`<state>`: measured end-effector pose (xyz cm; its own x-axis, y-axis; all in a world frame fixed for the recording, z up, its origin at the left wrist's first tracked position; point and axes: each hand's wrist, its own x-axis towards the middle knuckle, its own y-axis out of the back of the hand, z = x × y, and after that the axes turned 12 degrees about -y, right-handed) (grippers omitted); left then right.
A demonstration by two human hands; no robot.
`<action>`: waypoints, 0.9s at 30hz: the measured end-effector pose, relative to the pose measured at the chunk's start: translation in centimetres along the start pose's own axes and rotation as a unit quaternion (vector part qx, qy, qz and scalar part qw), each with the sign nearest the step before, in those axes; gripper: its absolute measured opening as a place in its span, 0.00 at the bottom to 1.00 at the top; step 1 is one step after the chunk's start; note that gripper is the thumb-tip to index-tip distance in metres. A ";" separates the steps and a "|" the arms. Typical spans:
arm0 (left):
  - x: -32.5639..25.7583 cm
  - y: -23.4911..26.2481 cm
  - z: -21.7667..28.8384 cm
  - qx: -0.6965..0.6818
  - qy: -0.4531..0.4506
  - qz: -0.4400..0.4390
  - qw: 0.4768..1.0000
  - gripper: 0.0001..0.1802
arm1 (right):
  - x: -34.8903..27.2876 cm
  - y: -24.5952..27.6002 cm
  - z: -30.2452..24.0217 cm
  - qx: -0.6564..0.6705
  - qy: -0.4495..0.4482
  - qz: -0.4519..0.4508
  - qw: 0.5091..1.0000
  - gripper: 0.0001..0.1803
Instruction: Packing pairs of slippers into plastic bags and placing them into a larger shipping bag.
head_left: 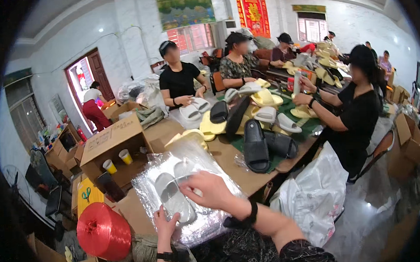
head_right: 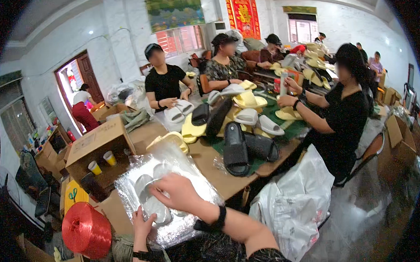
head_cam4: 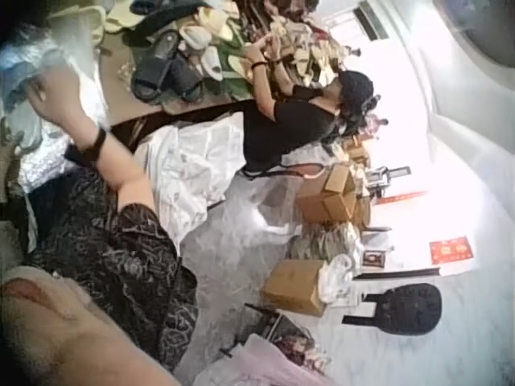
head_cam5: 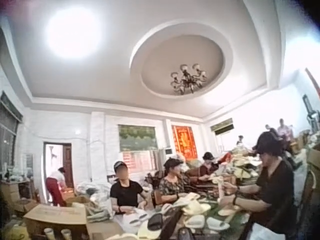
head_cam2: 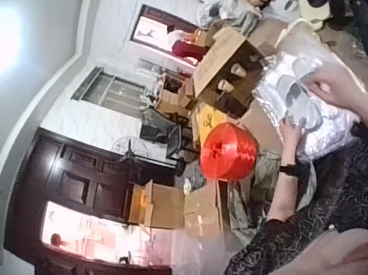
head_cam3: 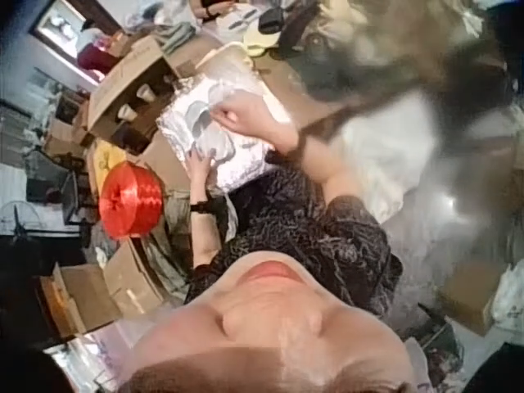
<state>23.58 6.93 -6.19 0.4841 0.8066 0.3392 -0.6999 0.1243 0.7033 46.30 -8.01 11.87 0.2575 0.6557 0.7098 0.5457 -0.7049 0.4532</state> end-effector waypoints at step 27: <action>-0.6 0.3 7.1 -0.478 0.117 0.030 0.870 0.34 | -12.9 -7.4 9.2 -0.131 -0.322 -0.005 0.938 0.32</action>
<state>26.85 2.41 -1.77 0.3898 0.9100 0.1414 -0.8913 0.4114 -0.1906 46.24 -8.76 -5.63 0.7281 0.6301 0.2701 0.3580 -0.6855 0.6340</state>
